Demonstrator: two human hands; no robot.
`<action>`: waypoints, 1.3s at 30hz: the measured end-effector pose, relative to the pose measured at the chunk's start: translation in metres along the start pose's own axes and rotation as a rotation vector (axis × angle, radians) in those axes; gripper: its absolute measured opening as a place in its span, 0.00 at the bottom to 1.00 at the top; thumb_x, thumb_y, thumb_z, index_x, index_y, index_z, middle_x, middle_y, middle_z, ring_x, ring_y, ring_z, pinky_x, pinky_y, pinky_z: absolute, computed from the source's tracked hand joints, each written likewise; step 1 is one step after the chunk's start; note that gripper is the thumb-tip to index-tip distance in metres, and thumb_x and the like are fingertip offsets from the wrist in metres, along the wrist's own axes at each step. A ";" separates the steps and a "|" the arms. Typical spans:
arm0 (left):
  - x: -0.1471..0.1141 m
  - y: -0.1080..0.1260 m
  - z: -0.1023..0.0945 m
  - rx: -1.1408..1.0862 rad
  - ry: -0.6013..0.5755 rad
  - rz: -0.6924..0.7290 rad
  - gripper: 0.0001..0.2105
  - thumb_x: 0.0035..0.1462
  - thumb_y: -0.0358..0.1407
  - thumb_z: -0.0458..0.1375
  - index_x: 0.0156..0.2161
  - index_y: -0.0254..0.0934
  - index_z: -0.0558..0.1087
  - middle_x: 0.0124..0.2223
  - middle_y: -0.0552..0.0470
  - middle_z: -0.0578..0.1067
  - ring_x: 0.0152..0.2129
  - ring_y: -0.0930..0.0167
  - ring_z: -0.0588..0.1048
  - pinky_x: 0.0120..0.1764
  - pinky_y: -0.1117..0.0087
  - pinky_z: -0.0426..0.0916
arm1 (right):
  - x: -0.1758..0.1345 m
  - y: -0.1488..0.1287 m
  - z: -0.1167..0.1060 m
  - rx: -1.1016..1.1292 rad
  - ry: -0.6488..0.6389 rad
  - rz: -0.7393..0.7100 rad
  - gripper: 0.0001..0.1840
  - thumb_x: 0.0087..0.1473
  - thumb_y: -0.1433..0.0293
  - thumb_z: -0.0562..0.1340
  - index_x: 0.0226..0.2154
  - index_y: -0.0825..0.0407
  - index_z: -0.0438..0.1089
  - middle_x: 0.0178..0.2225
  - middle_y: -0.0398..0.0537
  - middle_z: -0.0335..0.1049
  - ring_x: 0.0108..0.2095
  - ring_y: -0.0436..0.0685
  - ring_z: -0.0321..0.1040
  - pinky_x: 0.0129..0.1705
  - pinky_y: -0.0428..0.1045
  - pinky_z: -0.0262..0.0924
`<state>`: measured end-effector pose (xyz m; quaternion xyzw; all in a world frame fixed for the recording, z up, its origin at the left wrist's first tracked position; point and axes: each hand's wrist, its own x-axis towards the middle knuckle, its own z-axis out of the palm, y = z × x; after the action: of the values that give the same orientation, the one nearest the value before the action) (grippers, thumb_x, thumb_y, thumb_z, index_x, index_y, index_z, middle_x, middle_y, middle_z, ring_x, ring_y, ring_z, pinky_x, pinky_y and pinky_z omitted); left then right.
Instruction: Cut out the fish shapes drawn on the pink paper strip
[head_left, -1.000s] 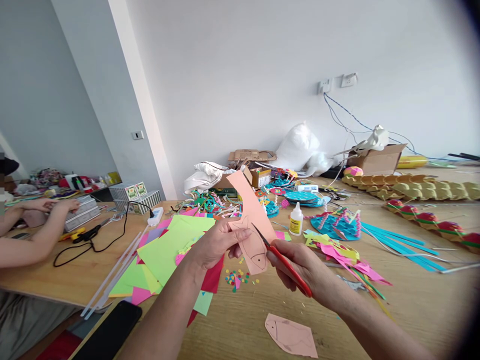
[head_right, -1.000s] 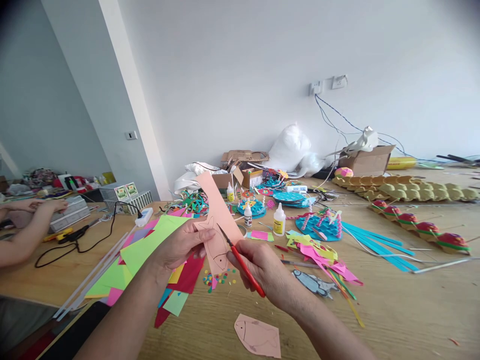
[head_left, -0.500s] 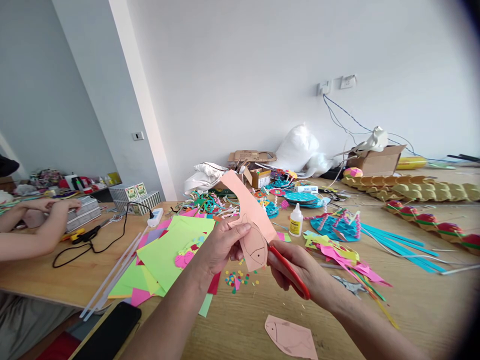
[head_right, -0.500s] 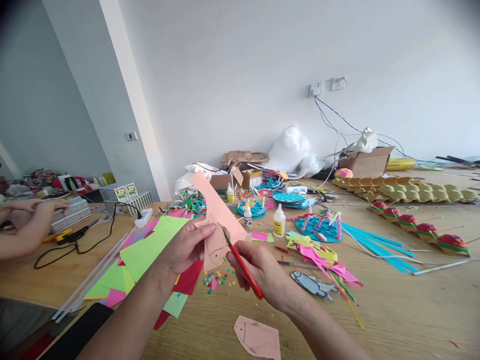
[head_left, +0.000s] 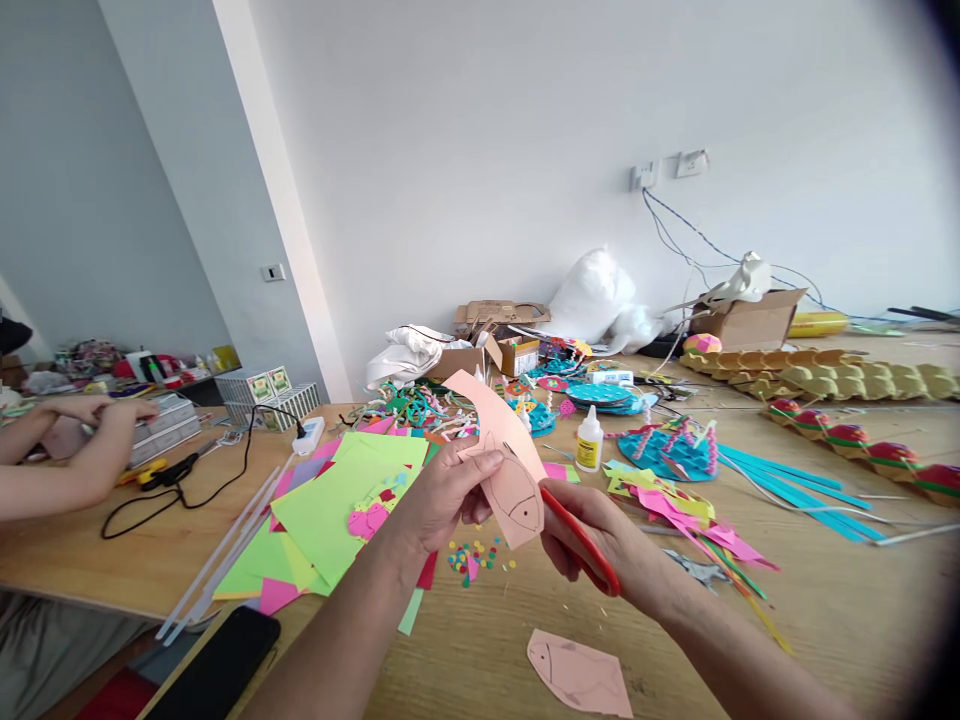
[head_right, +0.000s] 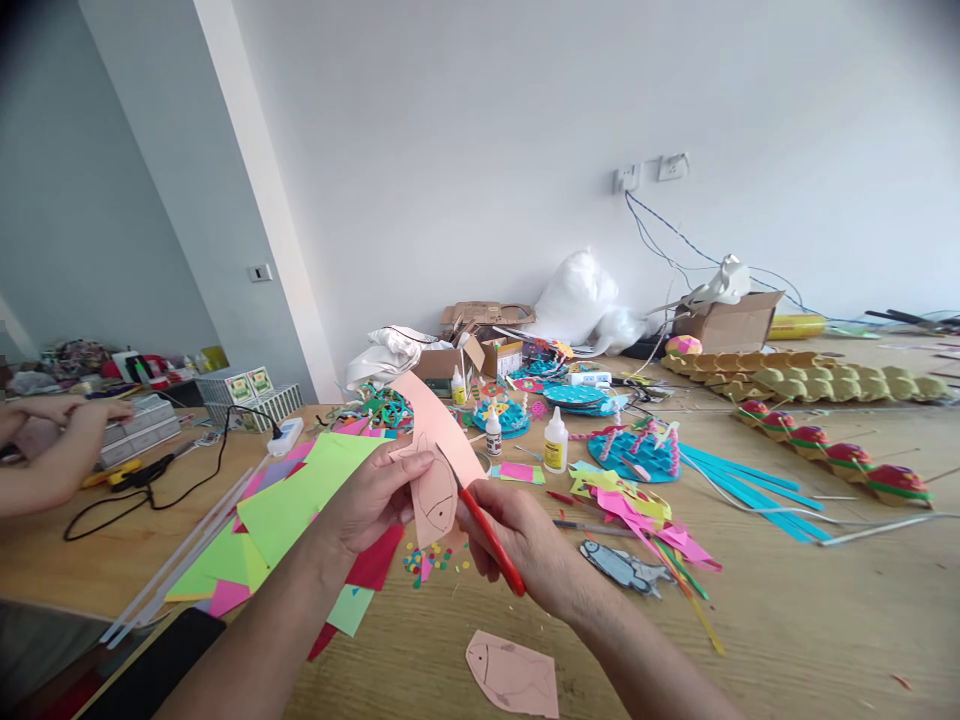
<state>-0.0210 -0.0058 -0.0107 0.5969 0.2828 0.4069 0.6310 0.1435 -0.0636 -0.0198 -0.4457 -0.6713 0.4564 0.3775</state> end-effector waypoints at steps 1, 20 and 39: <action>0.000 0.000 -0.001 -0.001 -0.001 0.002 0.13 0.49 0.43 0.60 0.28 0.34 0.67 0.19 0.60 0.65 0.12 0.82 0.60 0.14 0.79 0.50 | 0.000 0.000 0.000 0.001 -0.001 0.002 0.22 0.52 0.51 0.54 0.21 0.51 0.55 0.13 0.36 0.57 0.14 0.45 0.51 0.18 0.42 0.46; 0.001 0.001 -0.001 -0.099 -0.046 -0.027 0.14 0.47 0.42 0.62 0.25 0.33 0.66 0.18 0.59 0.65 0.12 0.82 0.59 0.13 0.80 0.49 | -0.001 0.001 -0.001 0.060 -0.044 -0.006 0.21 0.53 0.51 0.54 0.23 0.51 0.56 0.12 0.36 0.57 0.14 0.46 0.52 0.17 0.42 0.43; 0.000 -0.003 0.005 -0.123 -0.074 -0.051 0.14 0.46 0.42 0.63 0.27 0.34 0.65 0.19 0.59 0.65 0.12 0.82 0.58 0.13 0.80 0.50 | 0.000 -0.003 0.000 0.060 -0.025 0.016 0.23 0.49 0.48 0.55 0.23 0.52 0.59 0.11 0.36 0.56 0.13 0.45 0.50 0.16 0.42 0.41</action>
<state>-0.0163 -0.0079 -0.0131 0.5642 0.2490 0.3850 0.6866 0.1427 -0.0645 -0.0171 -0.4339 -0.6583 0.4849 0.3784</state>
